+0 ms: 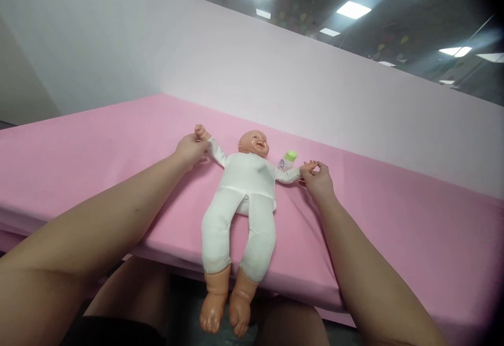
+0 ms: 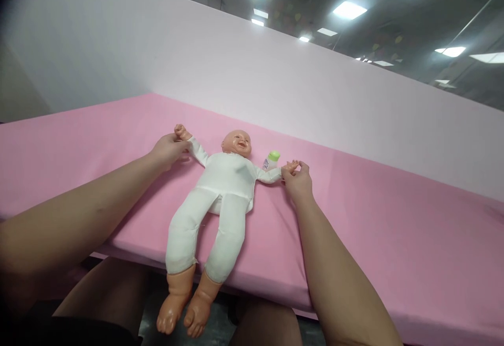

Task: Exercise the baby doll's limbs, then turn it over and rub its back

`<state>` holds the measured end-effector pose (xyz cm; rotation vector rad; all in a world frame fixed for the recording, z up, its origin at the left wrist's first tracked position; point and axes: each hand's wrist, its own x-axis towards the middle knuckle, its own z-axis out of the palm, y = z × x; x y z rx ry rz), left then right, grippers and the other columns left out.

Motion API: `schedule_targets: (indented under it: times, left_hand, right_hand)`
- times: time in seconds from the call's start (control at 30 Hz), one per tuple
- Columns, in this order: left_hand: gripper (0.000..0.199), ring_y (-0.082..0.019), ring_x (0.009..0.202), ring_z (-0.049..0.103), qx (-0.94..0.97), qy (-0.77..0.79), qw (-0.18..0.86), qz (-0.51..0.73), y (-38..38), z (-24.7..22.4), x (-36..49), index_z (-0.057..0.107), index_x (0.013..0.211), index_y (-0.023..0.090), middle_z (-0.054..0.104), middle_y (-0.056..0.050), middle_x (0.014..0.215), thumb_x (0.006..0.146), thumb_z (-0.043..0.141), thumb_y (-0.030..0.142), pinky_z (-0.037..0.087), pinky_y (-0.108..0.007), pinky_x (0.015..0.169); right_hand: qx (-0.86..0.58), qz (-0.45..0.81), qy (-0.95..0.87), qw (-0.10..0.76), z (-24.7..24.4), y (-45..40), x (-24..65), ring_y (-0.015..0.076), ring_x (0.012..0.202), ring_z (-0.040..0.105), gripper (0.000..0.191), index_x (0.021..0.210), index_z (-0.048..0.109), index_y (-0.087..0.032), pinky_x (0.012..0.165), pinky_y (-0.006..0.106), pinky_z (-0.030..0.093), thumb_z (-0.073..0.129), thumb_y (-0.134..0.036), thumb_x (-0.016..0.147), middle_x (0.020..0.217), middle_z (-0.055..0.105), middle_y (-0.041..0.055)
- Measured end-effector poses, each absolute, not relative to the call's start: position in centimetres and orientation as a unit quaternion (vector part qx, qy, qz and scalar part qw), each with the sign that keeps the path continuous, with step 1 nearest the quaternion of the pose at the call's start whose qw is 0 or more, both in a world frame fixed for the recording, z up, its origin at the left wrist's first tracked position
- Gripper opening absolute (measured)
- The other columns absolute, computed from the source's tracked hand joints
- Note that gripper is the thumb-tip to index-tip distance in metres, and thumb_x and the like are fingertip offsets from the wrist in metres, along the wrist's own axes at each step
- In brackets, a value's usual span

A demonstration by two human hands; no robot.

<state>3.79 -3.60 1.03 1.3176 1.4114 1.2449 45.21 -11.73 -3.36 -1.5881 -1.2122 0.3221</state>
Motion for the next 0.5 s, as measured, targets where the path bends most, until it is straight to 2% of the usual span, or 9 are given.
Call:
schedule_targets:
  times: [0.1, 0.23, 0.37, 0.5]
  left_hand:
    - [0.03, -0.028, 0.103, 0.07, 0.68, 0.517, 0.216, 0.472, -5.2, 1.3, 5.1, 0.069, 0.113, 0.024, 0.075, -0.007, 0.112, 0.085, 0.066, 0.037, 0.054, -0.039, 0.088]
    - [0.038, -0.028, 0.102, 0.069, 0.836, 0.429, 0.066, 0.337, -7.4, 1.8, 7.1, 0.07, 0.125, 0.031, 0.074, -0.005, 0.114, 0.093, 0.056, 0.045, 0.05, -0.036, 0.087]
    - [0.044, -0.031, 0.11, 0.065, 0.899, 0.39, -0.03, 0.196, -8.0, 2.0, 8.0, 0.067, 0.134, 0.029, 0.071, -0.008, 0.123, 0.094, 0.052, 0.038, 0.049, -0.039, 0.09]
    - [0.049, -0.034, 0.119, 0.06, 0.908, 0.387, -0.048, 0.152, -8.0, 2.0, 7.9, 0.064, 0.14, 0.03, 0.068, -0.009, 0.131, 0.093, 0.052, 0.037, 0.048, -0.042, 0.096]
  right_hand:
    - [-0.637, 0.087, -0.546, 0.537, -2.1, -12.5, 42.5, 0.0246, 0.095, 0.074, 0.067, 0.144, 0.054, -0.024, 0.087, 0.042, 0.063, 0.075, -0.046, 0.084, 0.118, 0.073, 0.0093]
    - [-0.549, 0.058, -0.688, 0.471, -1.1, -13.7, 38.9, 0.0247, 0.109, 0.07, 0.054, 0.142, 0.061, -0.032, 0.097, 0.045, 0.058, 0.069, -0.031, 0.088, 0.132, 0.07, 0.0045]
    - [-0.517, -0.013, -0.771, 0.371, -0.8, -14.2, 37.0, 0.0285, 0.117, 0.065, 0.034, 0.129, 0.071, -0.033, 0.104, 0.051, 0.051, 0.064, -0.032, 0.096, 0.126, 0.073, 0.0022]
    - [-0.495, -0.038, -0.806, 0.323, -0.5, -14.5, 36.3, 0.0285, 0.118, 0.063, 0.026, 0.122, 0.075, -0.033, 0.106, 0.052, 0.047, 0.06, -0.032, 0.1, 0.124, 0.074, 0.0017]
